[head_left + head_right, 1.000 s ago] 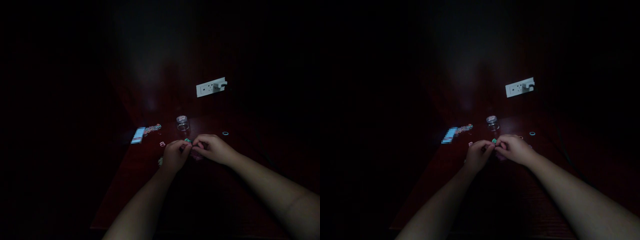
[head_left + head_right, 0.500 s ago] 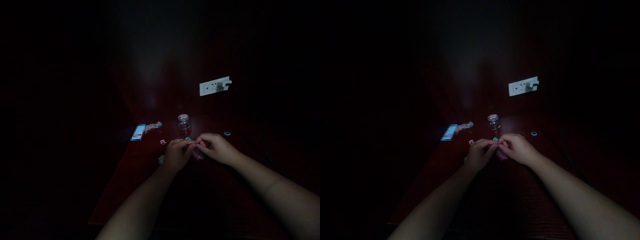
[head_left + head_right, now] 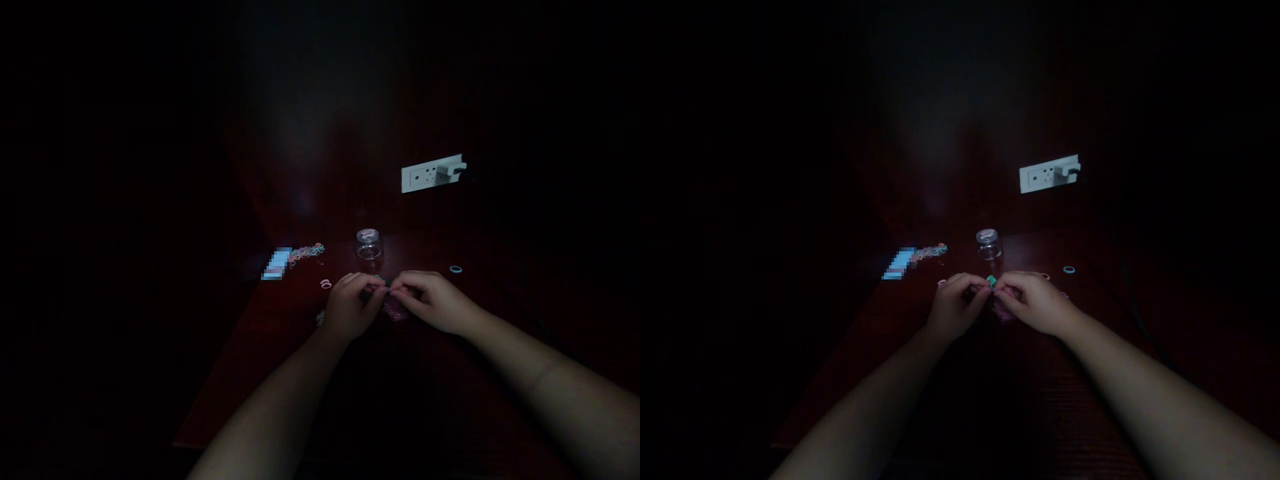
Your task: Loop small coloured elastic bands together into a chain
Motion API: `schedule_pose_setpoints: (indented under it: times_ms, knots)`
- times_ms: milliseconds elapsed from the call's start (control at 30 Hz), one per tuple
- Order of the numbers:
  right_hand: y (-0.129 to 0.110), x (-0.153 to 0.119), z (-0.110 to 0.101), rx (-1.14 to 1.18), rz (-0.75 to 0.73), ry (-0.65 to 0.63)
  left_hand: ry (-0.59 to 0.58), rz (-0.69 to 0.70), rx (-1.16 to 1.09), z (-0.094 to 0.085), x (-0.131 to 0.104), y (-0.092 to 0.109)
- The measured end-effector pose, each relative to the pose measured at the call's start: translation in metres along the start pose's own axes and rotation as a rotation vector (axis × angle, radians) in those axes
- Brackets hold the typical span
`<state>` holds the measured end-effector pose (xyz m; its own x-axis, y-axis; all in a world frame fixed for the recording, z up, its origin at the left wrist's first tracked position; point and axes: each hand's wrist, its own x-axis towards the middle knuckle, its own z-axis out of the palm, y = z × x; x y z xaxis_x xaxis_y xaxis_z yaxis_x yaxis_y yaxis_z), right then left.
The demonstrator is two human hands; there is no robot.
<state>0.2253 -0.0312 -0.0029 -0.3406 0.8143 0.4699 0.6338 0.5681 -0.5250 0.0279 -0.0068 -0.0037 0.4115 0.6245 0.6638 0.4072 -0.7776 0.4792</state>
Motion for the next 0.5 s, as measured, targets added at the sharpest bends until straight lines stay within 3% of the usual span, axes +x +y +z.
schedule_pose_setpoints:
  times_ms: [500]
  knots:
    - [-0.0006,-0.0014,0.0000,0.034,0.050,0.014,-0.026,0.005,-0.006,-0.0023,-0.0015,-0.0063]
